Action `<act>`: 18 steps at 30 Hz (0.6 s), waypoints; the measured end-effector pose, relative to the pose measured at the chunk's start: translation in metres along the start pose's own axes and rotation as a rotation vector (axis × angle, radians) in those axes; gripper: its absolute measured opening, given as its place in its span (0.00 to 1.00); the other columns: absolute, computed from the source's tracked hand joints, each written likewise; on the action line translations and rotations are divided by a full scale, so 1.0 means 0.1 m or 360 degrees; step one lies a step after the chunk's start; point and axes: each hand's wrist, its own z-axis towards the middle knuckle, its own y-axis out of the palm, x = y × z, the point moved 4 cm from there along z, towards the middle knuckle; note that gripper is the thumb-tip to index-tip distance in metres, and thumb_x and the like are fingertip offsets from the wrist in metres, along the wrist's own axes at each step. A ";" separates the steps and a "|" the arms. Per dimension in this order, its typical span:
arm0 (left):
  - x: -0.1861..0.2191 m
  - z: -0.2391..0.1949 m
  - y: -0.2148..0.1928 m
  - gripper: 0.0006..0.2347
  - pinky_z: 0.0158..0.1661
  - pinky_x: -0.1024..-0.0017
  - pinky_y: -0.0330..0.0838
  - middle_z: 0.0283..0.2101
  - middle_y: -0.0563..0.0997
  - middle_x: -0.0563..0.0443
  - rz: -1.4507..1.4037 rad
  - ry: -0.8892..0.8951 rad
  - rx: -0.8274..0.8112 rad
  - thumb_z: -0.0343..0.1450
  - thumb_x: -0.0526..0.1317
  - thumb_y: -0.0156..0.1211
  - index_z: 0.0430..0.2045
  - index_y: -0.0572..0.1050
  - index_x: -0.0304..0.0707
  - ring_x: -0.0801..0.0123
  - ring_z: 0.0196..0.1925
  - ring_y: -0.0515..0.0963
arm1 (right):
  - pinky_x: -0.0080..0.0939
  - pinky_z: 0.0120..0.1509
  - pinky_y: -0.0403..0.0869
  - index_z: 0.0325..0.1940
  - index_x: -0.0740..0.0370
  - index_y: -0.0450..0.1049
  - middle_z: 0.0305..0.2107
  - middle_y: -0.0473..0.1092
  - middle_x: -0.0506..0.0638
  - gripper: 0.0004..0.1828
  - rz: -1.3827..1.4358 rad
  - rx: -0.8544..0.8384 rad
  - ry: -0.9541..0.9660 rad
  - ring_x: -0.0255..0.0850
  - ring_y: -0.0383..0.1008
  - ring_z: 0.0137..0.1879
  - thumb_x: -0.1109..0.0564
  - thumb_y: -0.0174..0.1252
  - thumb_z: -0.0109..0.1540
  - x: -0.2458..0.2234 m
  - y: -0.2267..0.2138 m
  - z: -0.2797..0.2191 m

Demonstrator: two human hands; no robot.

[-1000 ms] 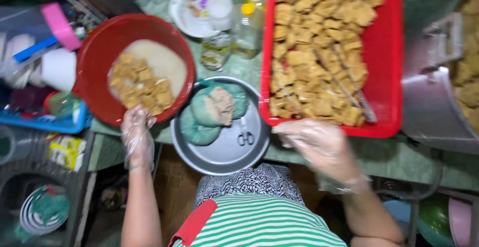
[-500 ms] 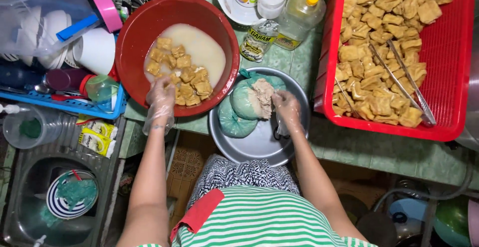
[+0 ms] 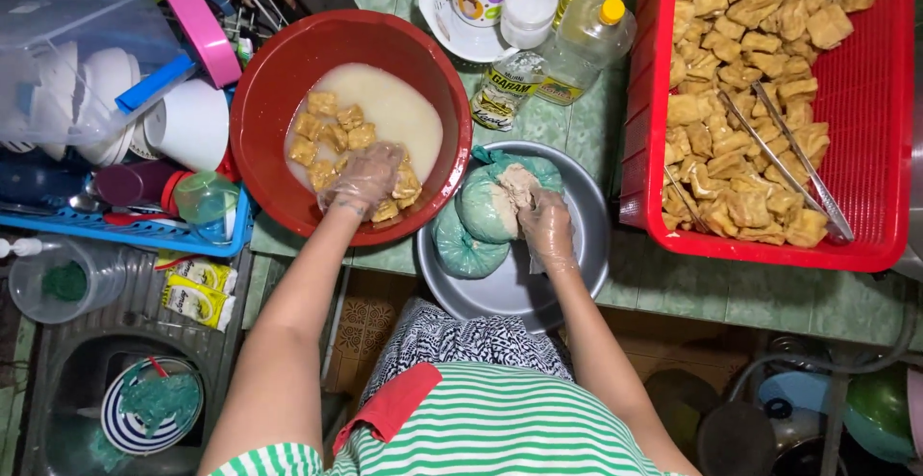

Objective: A person wearing gloves is stuffing fried tofu puffs with a meat-based filling and arranging them in a large metal pot for cooking.

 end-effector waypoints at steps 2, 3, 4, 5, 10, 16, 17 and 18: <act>-0.12 0.05 -0.05 0.20 0.57 0.49 0.70 0.56 0.76 0.48 0.0104 -0.0060 0.0111 0.72 0.45 0.56 0.61 0.71 0.50 0.55 0.64 0.72 | 0.56 0.59 0.77 0.51 0.54 0.80 0.41 0.76 0.58 0.19 0.0000 -0.0008 0.0027 0.57 0.77 0.52 0.54 0.60 0.56 0.07 0.06 0.03; -0.20 0.07 -0.10 0.18 0.52 0.49 0.74 0.48 0.82 0.45 0.0206 -0.0129 0.0226 0.72 0.42 0.56 0.59 0.74 0.50 0.53 0.56 0.79 | 0.55 0.60 0.77 0.52 0.52 0.81 0.41 0.76 0.57 0.20 0.0001 -0.0021 0.0046 0.56 0.77 0.53 0.52 0.60 0.56 0.11 0.10 0.05; -0.22 0.14 -0.18 0.18 0.52 0.49 0.74 0.48 0.82 0.45 0.0209 -0.0123 0.0225 0.72 0.42 0.56 0.59 0.74 0.50 0.53 0.56 0.79 | 0.55 0.60 0.77 0.52 0.52 0.81 0.41 0.76 0.57 0.20 0.0002 -0.0017 0.0050 0.56 0.77 0.53 0.52 0.60 0.56 0.13 0.09 0.04; -0.24 0.23 -0.24 0.16 0.54 0.49 0.74 0.51 0.81 0.43 0.0084 -0.0126 0.0123 0.73 0.45 0.56 0.55 0.77 0.49 0.50 0.58 0.78 | 0.55 0.59 0.77 0.53 0.52 0.81 0.42 0.76 0.56 0.19 -0.0001 -0.0012 0.0022 0.55 0.77 0.53 0.52 0.60 0.57 0.14 0.08 0.03; 0.62 -0.16 -1.26 0.24 0.67 0.45 0.60 0.71 0.66 0.45 -0.0215 0.0072 -0.0271 0.71 0.54 0.61 0.63 0.71 0.57 0.49 0.72 0.65 | 0.56 0.58 0.77 0.55 0.53 0.80 0.43 0.76 0.58 0.20 -0.0002 -0.0037 0.0008 0.57 0.77 0.54 0.52 0.61 0.59 0.11 0.04 0.02; 0.33 0.43 -0.28 0.30 0.55 0.42 0.71 0.52 0.72 0.42 -0.0001 -0.0116 -0.0277 0.67 0.56 0.68 0.57 0.68 0.38 0.40 0.62 0.71 | 0.52 0.62 0.76 0.57 0.43 0.79 0.48 0.75 0.51 0.21 -0.0041 -0.0245 0.0239 0.51 0.76 0.58 0.45 0.60 0.60 0.27 0.13 0.09; 0.34 0.39 -0.40 0.22 0.54 0.50 0.64 0.52 0.72 0.47 0.0233 -0.0134 -0.0127 0.71 0.54 0.56 0.55 0.70 0.43 0.51 0.61 0.69 | 0.53 0.62 0.76 0.58 0.42 0.78 0.50 0.75 0.49 0.21 -0.0045 -0.0283 0.0259 0.50 0.76 0.59 0.44 0.60 0.60 0.29 0.16 0.11; 0.35 0.34 -0.53 0.16 0.52 0.58 0.57 0.53 0.72 0.52 0.0467 -0.0152 0.0025 0.76 0.51 0.45 0.53 0.72 0.48 0.63 0.61 0.66 | 0.54 0.63 0.76 0.58 0.41 0.78 0.52 0.74 0.46 0.21 -0.0050 -0.0322 0.0279 0.49 0.75 0.59 0.43 0.59 0.60 0.32 0.18 0.12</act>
